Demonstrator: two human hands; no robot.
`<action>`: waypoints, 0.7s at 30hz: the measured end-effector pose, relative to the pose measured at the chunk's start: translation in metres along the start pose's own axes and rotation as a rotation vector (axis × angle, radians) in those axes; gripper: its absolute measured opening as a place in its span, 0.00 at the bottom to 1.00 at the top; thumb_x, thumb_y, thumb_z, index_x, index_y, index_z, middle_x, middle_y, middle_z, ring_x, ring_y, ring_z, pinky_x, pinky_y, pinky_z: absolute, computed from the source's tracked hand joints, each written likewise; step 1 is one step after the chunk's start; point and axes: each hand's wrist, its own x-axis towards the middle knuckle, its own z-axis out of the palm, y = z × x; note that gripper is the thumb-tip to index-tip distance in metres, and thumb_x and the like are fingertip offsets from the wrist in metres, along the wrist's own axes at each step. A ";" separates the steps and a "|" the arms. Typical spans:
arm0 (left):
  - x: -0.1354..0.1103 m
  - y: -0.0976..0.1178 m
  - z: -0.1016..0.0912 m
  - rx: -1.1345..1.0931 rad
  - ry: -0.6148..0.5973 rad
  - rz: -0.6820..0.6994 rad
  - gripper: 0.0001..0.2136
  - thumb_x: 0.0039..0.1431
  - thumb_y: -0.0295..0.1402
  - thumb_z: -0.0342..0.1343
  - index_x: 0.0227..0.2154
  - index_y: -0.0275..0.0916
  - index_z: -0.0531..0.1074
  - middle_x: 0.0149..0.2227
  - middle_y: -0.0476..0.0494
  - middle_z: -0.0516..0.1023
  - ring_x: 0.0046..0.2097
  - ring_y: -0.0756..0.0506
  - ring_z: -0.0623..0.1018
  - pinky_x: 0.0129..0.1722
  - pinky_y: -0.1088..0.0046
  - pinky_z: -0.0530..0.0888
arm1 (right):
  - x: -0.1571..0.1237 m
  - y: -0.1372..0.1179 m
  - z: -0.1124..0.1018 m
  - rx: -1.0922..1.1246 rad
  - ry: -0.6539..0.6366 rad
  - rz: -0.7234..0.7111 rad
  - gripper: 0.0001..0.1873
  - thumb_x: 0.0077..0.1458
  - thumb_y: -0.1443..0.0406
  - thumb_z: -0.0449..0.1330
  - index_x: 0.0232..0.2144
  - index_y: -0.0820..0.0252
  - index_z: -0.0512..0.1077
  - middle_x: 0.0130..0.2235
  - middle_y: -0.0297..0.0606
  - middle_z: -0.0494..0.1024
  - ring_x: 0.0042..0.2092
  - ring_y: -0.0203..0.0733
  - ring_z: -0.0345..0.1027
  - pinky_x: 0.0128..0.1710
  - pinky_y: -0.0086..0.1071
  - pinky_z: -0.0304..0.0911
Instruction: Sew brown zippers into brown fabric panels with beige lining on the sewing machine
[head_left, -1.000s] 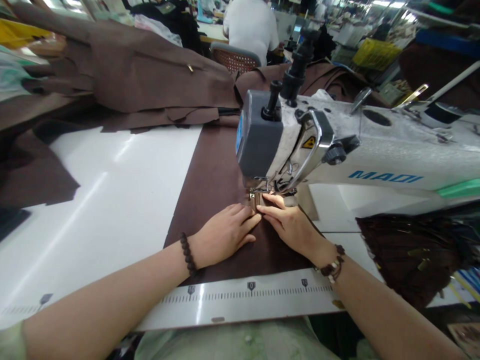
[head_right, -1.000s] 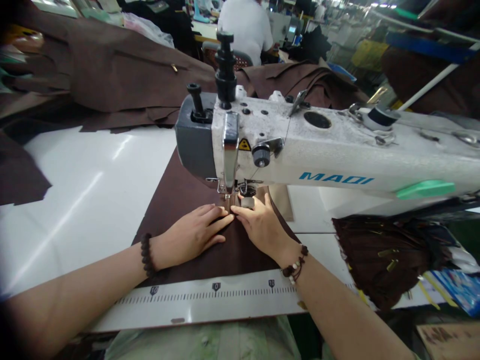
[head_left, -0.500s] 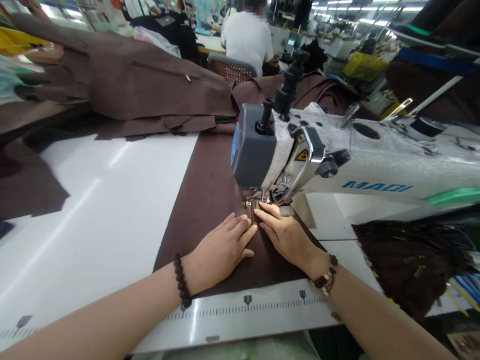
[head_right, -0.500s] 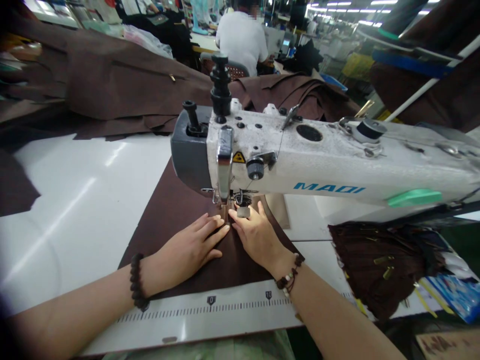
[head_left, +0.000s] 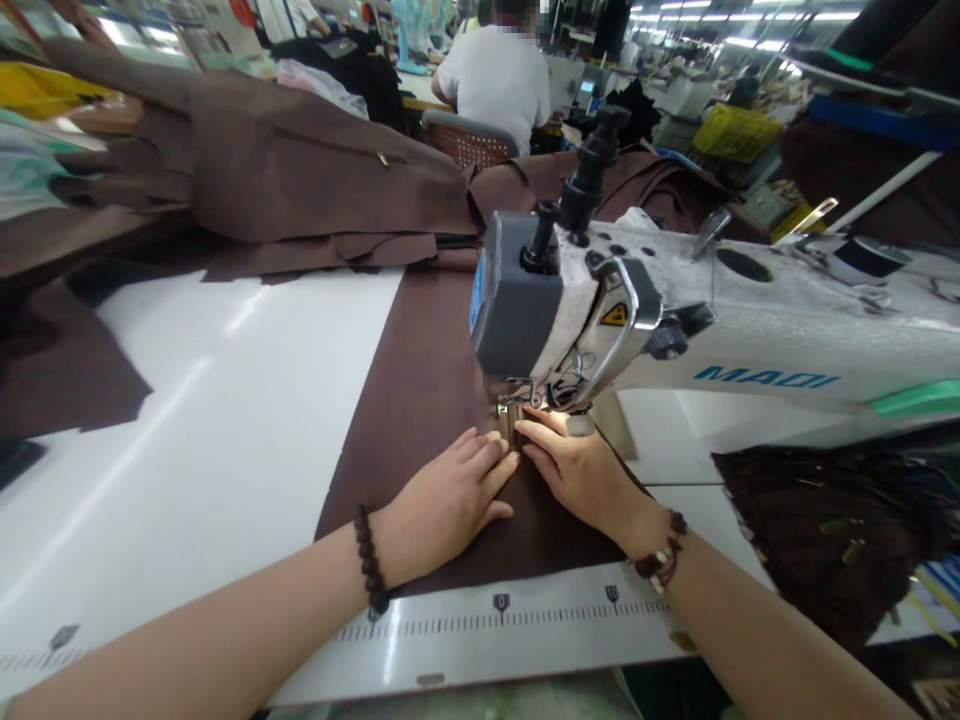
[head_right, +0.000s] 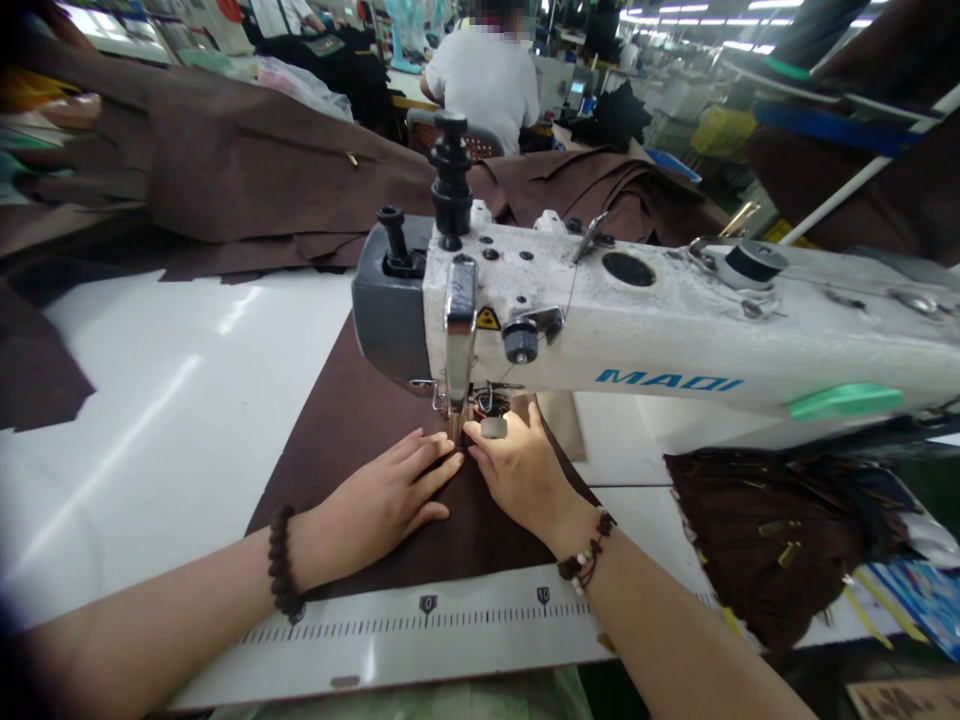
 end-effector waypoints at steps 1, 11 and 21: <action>0.000 0.000 0.000 0.002 -0.002 -0.001 0.23 0.57 0.40 0.55 0.51 0.33 0.61 0.49 0.38 0.67 0.52 0.40 0.66 0.56 0.60 0.60 | -0.001 0.000 0.001 0.005 0.003 0.003 0.15 0.58 0.68 0.48 0.46 0.57 0.68 0.51 0.41 0.69 0.50 0.43 0.65 0.52 0.44 0.60; 0.004 -0.004 -0.004 -0.041 -0.023 -0.010 0.22 0.56 0.39 0.56 0.50 0.33 0.62 0.48 0.38 0.67 0.51 0.39 0.67 0.56 0.59 0.61 | 0.002 0.004 0.006 -0.017 0.035 -0.002 0.15 0.59 0.66 0.49 0.48 0.54 0.67 0.51 0.39 0.69 0.48 0.42 0.67 0.51 0.43 0.61; 0.010 -0.014 -0.001 -0.024 0.026 0.004 0.21 0.57 0.39 0.55 0.50 0.33 0.62 0.47 0.37 0.66 0.51 0.40 0.67 0.56 0.58 0.62 | 0.007 0.007 0.009 -0.110 0.104 -0.039 0.15 0.59 0.66 0.50 0.48 0.56 0.67 0.44 0.38 0.74 0.44 0.41 0.69 0.50 0.40 0.60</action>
